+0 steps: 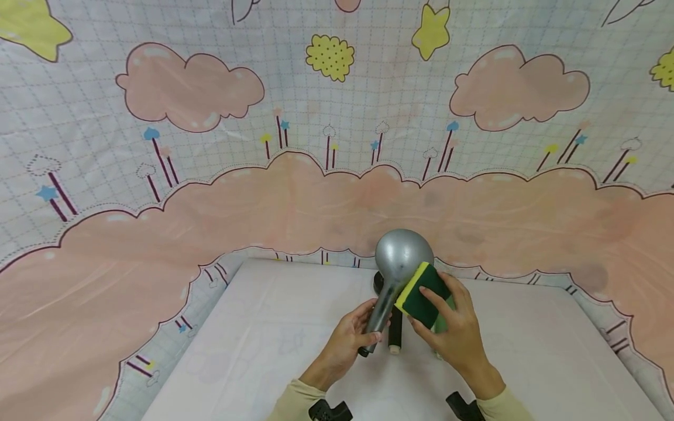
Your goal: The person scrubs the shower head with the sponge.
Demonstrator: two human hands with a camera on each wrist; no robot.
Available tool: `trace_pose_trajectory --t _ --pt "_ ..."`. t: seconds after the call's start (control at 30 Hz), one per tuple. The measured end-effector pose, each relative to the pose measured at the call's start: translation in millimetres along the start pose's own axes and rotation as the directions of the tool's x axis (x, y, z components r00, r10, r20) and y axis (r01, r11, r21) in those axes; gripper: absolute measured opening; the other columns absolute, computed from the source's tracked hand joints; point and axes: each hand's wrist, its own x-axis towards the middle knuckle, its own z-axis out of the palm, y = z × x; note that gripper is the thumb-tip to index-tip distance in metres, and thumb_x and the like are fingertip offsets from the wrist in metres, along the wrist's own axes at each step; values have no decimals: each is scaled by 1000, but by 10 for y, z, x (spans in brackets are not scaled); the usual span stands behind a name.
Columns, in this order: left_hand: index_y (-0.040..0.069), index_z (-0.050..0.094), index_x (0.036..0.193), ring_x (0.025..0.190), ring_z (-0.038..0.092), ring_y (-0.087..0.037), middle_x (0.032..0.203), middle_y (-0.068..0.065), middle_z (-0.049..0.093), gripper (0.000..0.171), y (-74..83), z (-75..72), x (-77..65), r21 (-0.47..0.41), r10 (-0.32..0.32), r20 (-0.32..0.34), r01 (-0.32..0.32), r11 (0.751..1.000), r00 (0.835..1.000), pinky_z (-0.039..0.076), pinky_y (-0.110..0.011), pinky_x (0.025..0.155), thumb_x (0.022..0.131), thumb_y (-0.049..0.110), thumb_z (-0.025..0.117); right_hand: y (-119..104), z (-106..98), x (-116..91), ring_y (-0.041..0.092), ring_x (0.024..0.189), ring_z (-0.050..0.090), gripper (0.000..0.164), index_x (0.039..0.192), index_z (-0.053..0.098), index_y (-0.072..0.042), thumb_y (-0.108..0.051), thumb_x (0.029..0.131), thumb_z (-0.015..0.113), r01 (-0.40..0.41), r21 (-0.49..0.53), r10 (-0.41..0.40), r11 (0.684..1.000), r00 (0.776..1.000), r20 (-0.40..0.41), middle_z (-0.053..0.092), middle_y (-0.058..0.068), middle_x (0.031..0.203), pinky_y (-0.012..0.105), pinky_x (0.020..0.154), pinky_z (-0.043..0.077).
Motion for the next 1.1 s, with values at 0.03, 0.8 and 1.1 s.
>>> trace_pose_trajectory --t 0.03,0.8,1.1 --pt "-1 27 152 132 50 -33 144 -26 46 69 2 4 -4 9 -1 -9 1 1000 1000 49 -21 91 93 0 61 -19 11 -7 39 126 47 60 119 69 -15 -65 89 54 11 0 -11 1000 1000 3 50 22 142 11 112 19" --pt "0 36 149 127 53 -28 142 -24 50 62 9 -83 -32 89 -1 -10 1 996 1000 49 -24 91 92 -1 61 0 -91 33 38 122 49 58 115 70 -13 -63 89 56 69 29 -69 997 998 -10 53 23 138 10 112 23" --pt "1 40 147 125 55 -31 130 -17 60 66 22 -148 -80 133 -2 31 -2 991 1000 48 -24 92 87 1 67 128 -189 29 37 128 46 64 119 69 -9 -63 86 60 -49 83 50 995 999 -9 48 24 143 7 109 26"
